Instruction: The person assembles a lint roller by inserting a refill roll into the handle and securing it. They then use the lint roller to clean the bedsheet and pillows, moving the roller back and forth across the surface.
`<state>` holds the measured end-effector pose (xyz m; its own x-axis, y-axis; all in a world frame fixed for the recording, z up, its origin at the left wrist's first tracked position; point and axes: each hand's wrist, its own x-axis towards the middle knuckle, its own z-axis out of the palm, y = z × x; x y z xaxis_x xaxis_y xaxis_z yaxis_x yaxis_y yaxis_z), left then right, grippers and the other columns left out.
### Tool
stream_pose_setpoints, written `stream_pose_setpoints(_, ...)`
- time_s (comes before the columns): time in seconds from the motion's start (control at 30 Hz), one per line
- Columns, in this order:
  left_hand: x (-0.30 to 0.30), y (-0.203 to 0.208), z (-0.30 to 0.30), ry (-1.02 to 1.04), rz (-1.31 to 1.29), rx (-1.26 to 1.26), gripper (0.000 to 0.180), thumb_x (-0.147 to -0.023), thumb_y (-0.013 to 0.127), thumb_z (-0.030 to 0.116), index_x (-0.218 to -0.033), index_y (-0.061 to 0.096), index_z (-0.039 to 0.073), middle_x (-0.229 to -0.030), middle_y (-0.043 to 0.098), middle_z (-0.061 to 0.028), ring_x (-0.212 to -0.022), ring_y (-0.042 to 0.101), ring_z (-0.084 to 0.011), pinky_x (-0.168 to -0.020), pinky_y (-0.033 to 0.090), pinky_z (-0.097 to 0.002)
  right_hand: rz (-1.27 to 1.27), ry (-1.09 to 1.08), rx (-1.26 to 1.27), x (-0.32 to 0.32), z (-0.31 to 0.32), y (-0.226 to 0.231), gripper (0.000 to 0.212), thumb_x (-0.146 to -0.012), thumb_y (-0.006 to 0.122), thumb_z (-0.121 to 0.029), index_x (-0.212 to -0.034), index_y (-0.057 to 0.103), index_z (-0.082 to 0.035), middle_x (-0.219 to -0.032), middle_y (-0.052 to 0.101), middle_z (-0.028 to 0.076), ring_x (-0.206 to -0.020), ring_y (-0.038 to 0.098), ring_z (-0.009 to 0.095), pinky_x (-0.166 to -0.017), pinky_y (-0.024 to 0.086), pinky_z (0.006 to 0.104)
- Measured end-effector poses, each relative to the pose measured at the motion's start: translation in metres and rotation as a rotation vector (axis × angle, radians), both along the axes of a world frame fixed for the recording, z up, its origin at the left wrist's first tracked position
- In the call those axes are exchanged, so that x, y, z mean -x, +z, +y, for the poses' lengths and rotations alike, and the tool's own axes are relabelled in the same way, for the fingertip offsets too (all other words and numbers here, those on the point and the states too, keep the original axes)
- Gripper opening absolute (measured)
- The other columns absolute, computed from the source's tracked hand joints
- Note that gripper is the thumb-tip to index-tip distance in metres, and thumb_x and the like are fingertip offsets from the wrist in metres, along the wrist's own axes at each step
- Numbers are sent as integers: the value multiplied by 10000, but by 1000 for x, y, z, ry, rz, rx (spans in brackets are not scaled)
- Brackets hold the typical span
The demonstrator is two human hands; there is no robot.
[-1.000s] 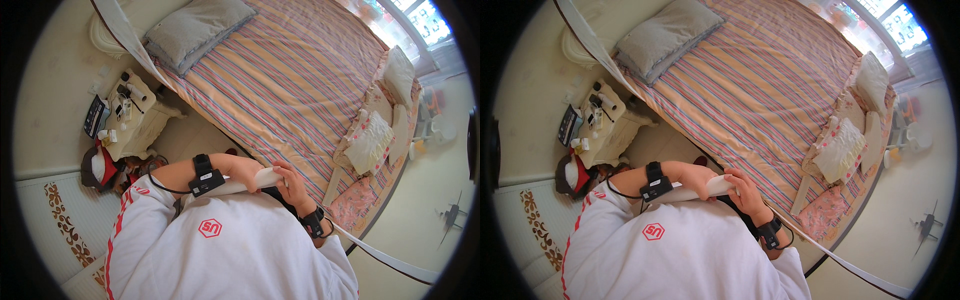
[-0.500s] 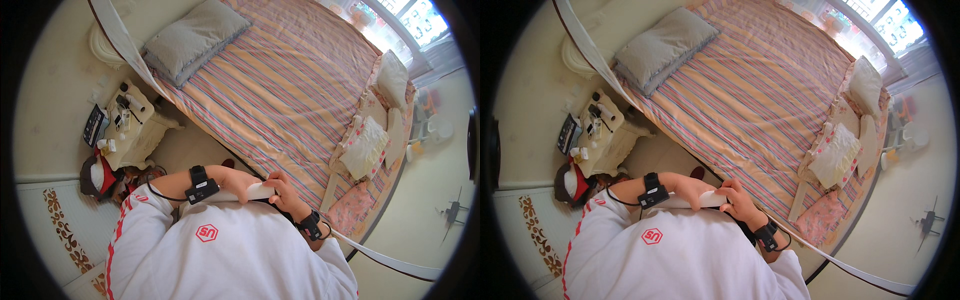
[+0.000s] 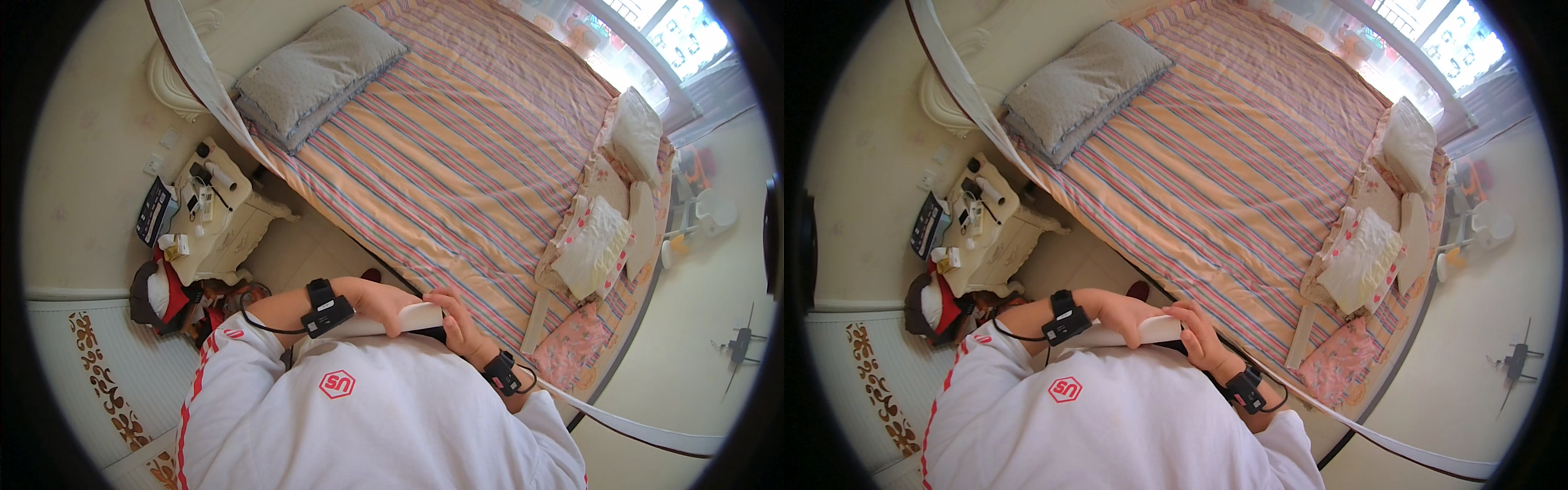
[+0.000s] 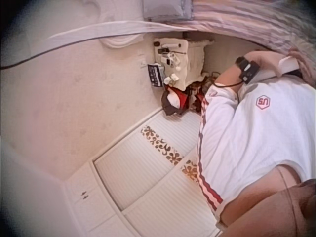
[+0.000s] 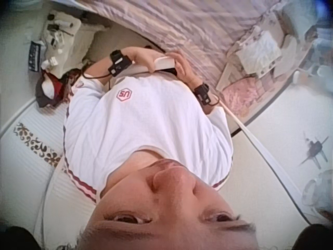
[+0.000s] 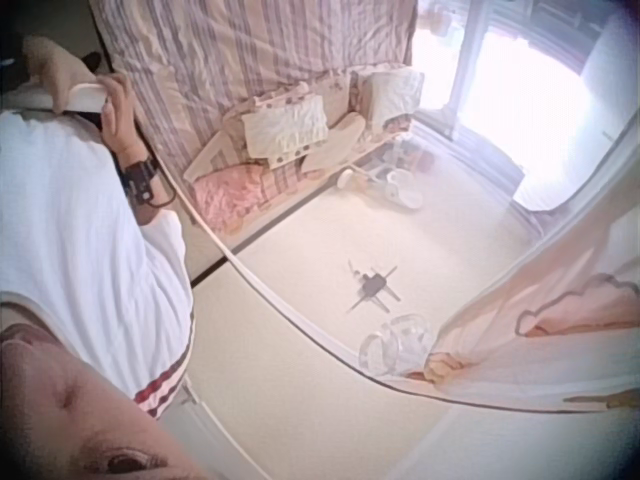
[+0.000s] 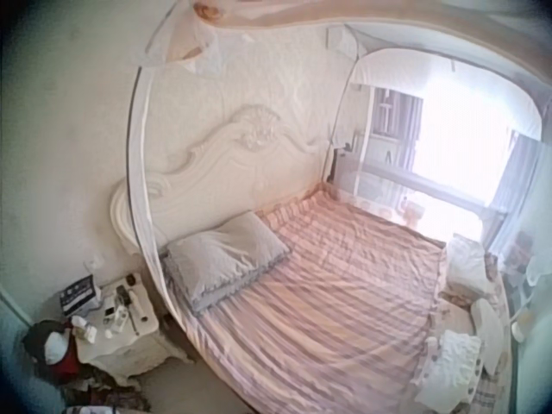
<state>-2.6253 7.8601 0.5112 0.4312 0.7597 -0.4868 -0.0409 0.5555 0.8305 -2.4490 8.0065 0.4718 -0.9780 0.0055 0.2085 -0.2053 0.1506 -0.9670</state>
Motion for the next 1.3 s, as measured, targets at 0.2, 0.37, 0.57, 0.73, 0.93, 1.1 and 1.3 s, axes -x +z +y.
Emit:
stream_pose_setpoints(0.2, -4, -7, -8, 14, -12, 38, 600, -631, 643, 67, -1215, 501, 56, -1034, 605, -72, -971, 561, -179, -892, 435, -312, 16, 10, -60, -1, -3, -4, 474, -1021, 358, -407, -1308, 441, -39, -1208, 493, 186, -1095, 490, 284, -961, 384, 381)
stream_pose_setpoints(0.37, -3, -9, -5, 26, 28, 26, 553, -626, 632, 71, -1172, 541, 76, -1015, 617, -55, -953, 568, -183, -896, 434, -309, 22, 63, 25, 1, -1, -5, 390, -1026, 384, -341, -1277, 467, -54, -1220, 471, 173, -1099, 488, 288, -965, 391, 381)
stream_pose_setpoints(0.57, -2, -9, -4, -55, 58, -17, 553, -592, 639, 78, -1141, 576, 90, -1009, 614, -44, -961, 568, -183, -897, 432, -305, 5, 115, 140, -2, -3, -8, 354, -1024, 403, -327, -1251, 487, -70, -1221, 440, 146, -1108, 466, 274, -970, 383, 380)
stream_pose_setpoints(0.73, -3, -11, -6, -18, 8, 4, 581, -590, 642, 76, -1166, 566, 87, -1023, 610, -46, -969, 565, -177, -900, 432, -301, 5, 92, 73, 1, -2, -8, 371, -1026, 381, -350, -1238, 491, -66, -1197, 450, 145, -1081, 478, 275, -969, 378, 372)
stream_pose_setpoints(0.93, -5, -15, -8, 52, -45, 3, 564, -617, 626, 37, -1166, 495, 49, -988, 583, -62, -942, 538, -160, -859, 435, -298, -71, 92, 211, 10, -1, -2, 437, -1018, 396, -379, -1270, 474, -31, -1197, 511, 145, -1111, 496, 252, -990, 368, 359)
stream_pose_setpoints(1.1, -4, -17, -11, 93, -48, 30, 592, -604, 645, 47, -1179, 504, 70, -964, 570, -48, -912, 539, -154, -845, 441, -299, -223, 174, 566, 8, -1, 0, 463, -992, 487, -373, -1315, 464, -42, -1264, 498, 105, -1190, 462, 213, -1023, 351, 346)
stream_pose_setpoints(1.3, -2, -15, -13, 64, 6, 9, 658, -601, 660, 75, -1231, 474, 56, -986, 561, -61, -930, 524, -164, -824, 437, -294, -283, 244, 613, 8, 4, -1, 493, -974, 534, -372, -1342, 457, -53, -1302, 482, 98, -1230, 447, 212, -1041, 348, 346)
